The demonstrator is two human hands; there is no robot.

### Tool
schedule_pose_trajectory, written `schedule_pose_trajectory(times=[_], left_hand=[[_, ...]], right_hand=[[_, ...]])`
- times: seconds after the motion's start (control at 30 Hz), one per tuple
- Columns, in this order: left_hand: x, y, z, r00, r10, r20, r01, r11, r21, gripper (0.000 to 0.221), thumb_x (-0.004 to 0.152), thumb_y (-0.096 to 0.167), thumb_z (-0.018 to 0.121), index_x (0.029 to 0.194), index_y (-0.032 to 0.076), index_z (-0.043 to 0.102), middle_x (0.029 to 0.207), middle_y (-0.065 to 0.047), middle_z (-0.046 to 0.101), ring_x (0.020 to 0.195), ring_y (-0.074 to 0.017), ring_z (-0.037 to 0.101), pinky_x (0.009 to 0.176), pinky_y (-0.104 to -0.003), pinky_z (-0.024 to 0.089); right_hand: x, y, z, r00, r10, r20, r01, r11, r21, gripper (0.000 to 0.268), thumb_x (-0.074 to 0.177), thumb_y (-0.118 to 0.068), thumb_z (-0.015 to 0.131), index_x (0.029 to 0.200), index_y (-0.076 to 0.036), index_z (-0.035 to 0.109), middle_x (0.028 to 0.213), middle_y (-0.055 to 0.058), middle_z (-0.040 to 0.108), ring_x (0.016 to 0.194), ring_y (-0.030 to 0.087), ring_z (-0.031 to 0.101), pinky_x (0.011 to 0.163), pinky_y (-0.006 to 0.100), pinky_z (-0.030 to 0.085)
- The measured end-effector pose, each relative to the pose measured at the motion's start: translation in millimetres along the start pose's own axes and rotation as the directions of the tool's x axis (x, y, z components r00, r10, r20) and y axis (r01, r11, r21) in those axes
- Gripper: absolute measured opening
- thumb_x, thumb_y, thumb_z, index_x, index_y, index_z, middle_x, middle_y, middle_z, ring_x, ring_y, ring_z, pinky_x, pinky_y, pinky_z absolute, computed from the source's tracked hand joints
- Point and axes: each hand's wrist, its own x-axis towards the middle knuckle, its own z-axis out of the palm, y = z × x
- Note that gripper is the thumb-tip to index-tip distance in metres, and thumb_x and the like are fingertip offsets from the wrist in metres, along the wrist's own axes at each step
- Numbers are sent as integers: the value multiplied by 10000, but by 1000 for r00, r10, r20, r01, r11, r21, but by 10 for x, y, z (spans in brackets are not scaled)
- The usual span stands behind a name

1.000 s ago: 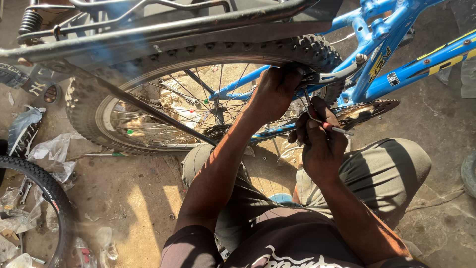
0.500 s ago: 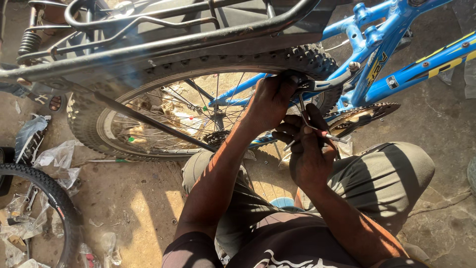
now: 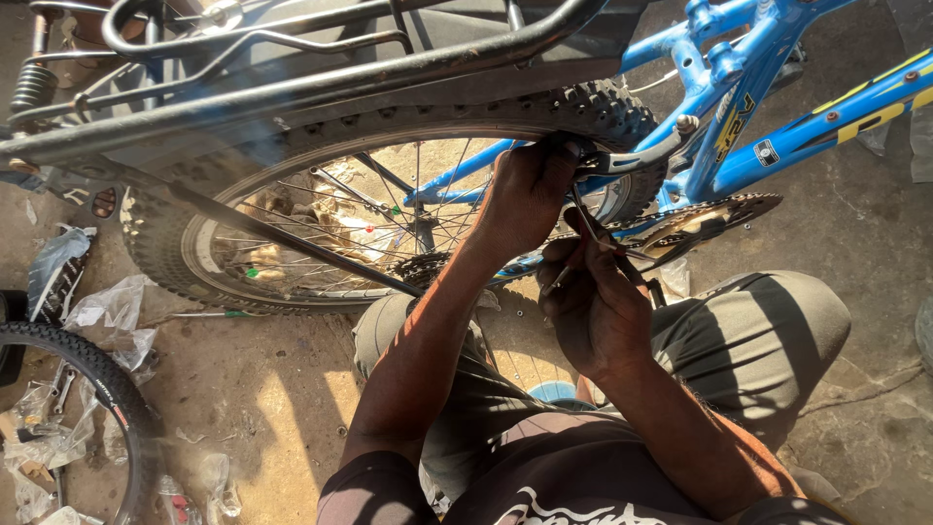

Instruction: The person works on the rear brake assembly of a bicycle by hand and using an Allen key.

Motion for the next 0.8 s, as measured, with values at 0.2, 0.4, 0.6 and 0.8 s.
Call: schedule_pose_trajectory(times=[0.2, 0.4, 0.6, 0.8], left_hand=[[-41, 13, -2, 1000, -16, -15, 15, 998, -53, 313, 1079, 232, 492, 1063, -11, 688, 794, -152, 702, 692, -210, 622, 667, -374, 512], [-22, -8, -3, 1000, 14, 3, -14, 999, -31, 314, 1085, 224, 480, 1041, -14, 679, 742, -163, 654, 644, -232, 560, 643, -392, 477], [7, 29, 0, 1000, 1, -11, -1, 1000, 2, 324, 1079, 240, 476, 1042, -11, 676, 775, -176, 687, 657, -268, 612, 661, -398, 501], [-20, 34, 23, 1000, 19, -23, -18, 999, 45, 340, 1083, 262, 471, 1060, 1, 687, 814, -193, 703, 688, -297, 655, 676, -408, 516]], right_hand=[[-9, 104, 49, 988, -154, -31, 141, 955, -263, 468, 1140, -217, 522, 1538, 24, 469, 1119, 171, 688, 990, 268, 716, 724, 399, 642], [-36, 127, -5, 975, -221, 7, 211, 922, -324, 412, 1135, -212, 521, 1497, -19, 493, 1105, 170, 688, 980, 276, 721, 713, 421, 652], [-66, 116, 16, 984, -174, -28, 165, 968, -190, 398, 1131, -211, 514, 1481, -20, 509, 1120, 185, 706, 979, 287, 730, 726, 411, 649], [-29, 57, 80, 984, -171, -52, 158, 968, -194, 386, 1134, -204, 532, 1466, -8, 530, 1089, 176, 704, 906, 275, 734, 685, 391, 635]])
